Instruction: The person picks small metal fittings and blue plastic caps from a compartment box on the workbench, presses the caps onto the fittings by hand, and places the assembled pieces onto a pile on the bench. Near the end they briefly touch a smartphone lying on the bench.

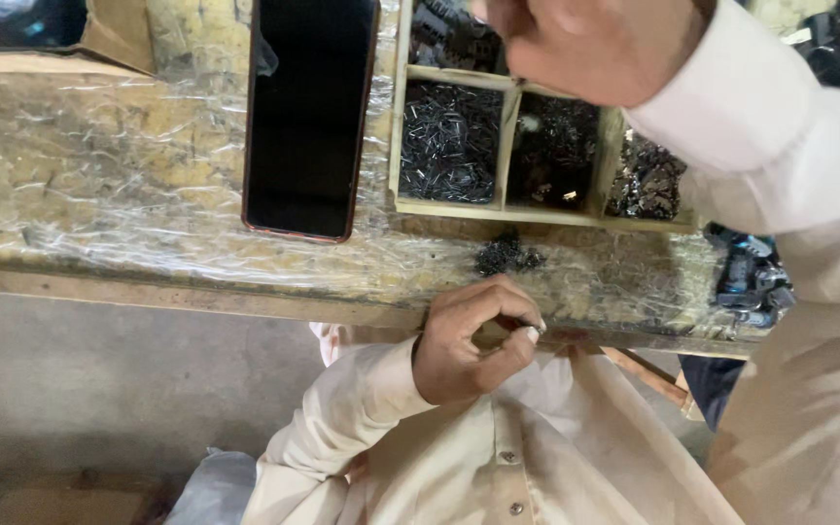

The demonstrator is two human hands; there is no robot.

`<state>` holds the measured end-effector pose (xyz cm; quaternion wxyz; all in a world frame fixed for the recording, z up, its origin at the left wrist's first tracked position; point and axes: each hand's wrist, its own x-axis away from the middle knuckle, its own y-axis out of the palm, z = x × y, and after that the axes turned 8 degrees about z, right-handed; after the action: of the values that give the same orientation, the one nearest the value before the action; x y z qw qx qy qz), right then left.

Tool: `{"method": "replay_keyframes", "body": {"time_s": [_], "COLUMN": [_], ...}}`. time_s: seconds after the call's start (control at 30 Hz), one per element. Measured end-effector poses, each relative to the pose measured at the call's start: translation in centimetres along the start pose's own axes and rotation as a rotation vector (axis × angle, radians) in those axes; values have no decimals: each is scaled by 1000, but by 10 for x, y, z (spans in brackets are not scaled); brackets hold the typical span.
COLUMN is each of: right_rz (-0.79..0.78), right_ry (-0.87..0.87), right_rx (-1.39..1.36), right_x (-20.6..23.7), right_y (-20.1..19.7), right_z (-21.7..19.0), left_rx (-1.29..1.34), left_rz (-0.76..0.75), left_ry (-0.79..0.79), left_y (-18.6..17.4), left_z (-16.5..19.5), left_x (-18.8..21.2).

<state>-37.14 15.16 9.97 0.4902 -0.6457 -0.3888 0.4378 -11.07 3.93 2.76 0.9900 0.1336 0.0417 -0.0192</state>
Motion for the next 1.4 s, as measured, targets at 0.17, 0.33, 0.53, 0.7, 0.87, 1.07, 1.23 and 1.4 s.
{"method": "replay_keyframes", "body": {"time_s": [0.17,0.33,0.53,0.7,0.87,1.07,1.23,1.4], "right_rz": [174,232,399,529,445,128,210,283], "right_ry": [335,668,607,466,445,601,554,485], "right_rx": [-684,-1309,-1121,-622,-823,-1080,-1118,-861], "right_x": [53,142,198,198,202,227,237,229], "right_y": [-42,-4,36,32,32,40,50,39], "right_z": [-101,-189,-210,-204,-210,-225,-229,-232], "left_rx": [-1,287,353,95,54,-16,-97,-93], "left_rz": [11,-156,-183,-308,-245,-238,-334,-311], "left_ry": [30,-235,-490,-258,-329,-536,-664,-585], "left_y": [-10,-21,-8,-2,4,9,4,2], "left_z": [14,15,16,16,21,37,42,38], "left_x": [9,30,32,24,21,18,19,21]}}
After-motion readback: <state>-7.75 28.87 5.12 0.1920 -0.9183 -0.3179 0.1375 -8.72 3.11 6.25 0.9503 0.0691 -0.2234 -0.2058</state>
